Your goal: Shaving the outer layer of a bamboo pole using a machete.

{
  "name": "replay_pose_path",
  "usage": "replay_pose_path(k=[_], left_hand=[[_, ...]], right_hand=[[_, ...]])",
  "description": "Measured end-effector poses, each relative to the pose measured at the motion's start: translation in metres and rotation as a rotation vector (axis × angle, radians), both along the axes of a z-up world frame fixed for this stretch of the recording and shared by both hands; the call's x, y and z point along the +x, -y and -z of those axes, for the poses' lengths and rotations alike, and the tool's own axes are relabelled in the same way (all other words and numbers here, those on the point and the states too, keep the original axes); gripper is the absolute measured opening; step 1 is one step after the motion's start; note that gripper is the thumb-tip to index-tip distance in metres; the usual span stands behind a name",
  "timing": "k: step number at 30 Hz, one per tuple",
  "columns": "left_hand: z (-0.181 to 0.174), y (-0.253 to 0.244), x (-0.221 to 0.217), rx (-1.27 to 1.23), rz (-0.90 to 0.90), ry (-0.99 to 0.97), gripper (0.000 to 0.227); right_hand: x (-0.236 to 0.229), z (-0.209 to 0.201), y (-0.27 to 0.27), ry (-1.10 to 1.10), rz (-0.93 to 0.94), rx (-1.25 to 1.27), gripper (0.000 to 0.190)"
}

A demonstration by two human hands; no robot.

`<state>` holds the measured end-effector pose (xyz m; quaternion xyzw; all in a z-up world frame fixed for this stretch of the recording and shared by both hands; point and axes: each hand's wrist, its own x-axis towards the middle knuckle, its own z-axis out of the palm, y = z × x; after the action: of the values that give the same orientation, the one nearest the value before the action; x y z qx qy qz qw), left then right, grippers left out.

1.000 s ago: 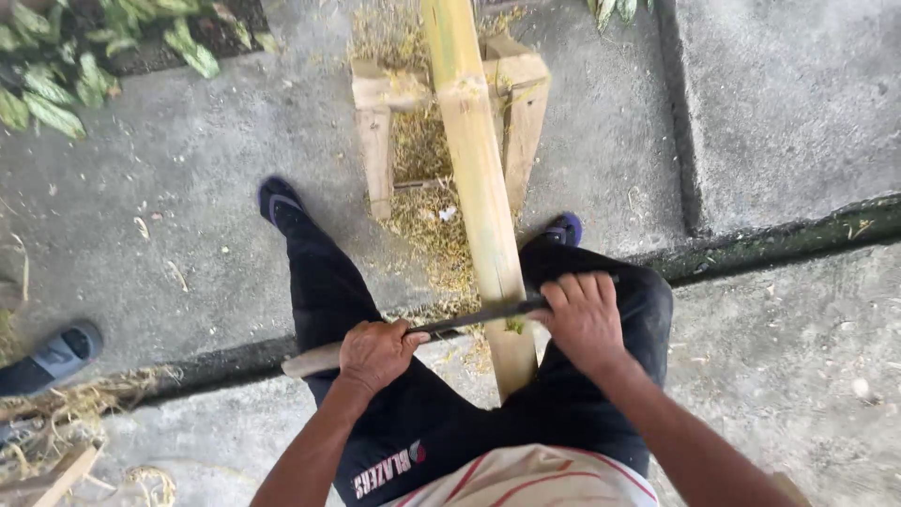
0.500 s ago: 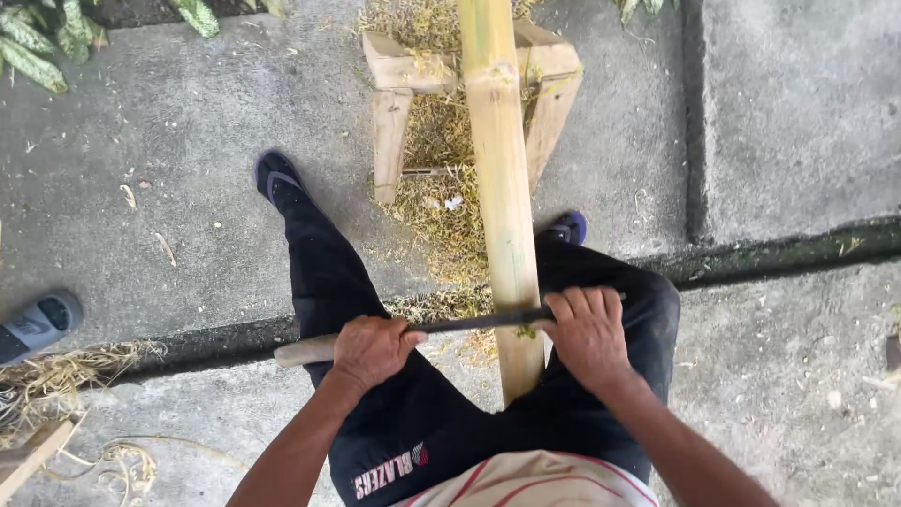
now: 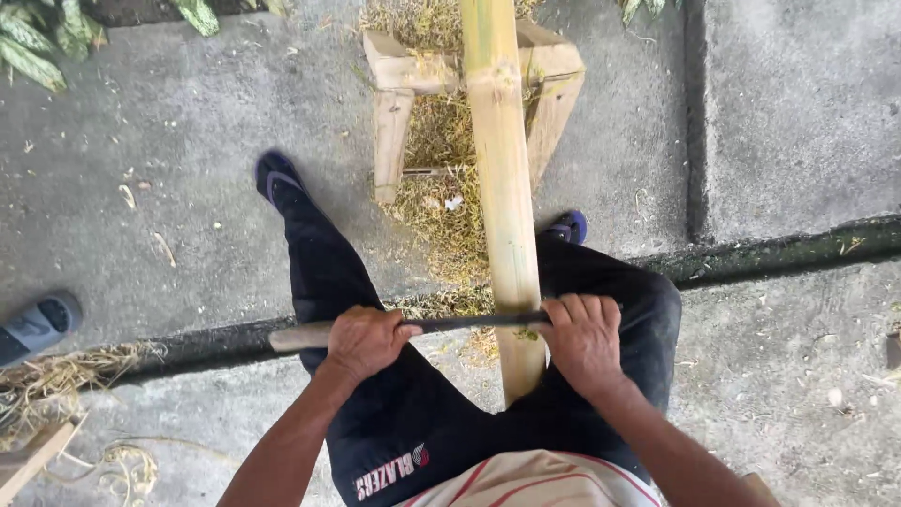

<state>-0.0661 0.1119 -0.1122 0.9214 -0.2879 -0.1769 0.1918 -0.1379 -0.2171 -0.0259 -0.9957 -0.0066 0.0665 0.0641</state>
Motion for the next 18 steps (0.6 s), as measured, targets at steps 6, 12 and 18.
replay_pose_path(k=[6,12,18], left_hand=[[0.024,-0.008,0.018,-0.015,-0.113,0.109,0.054],[0.009,-0.013,-0.002,-0.019,-0.021,-0.081,0.055],[0.020,-0.025,-0.006,-0.021,-0.032,-0.012,0.054]], right_hand=[[0.071,-0.010,-0.003,0.165,-0.208,-0.171,0.041],[-0.002,-0.010,-0.019,0.052,-0.035,-0.013,0.035],[0.019,-0.009,-0.014,0.089,-0.152,-0.078,0.032]])
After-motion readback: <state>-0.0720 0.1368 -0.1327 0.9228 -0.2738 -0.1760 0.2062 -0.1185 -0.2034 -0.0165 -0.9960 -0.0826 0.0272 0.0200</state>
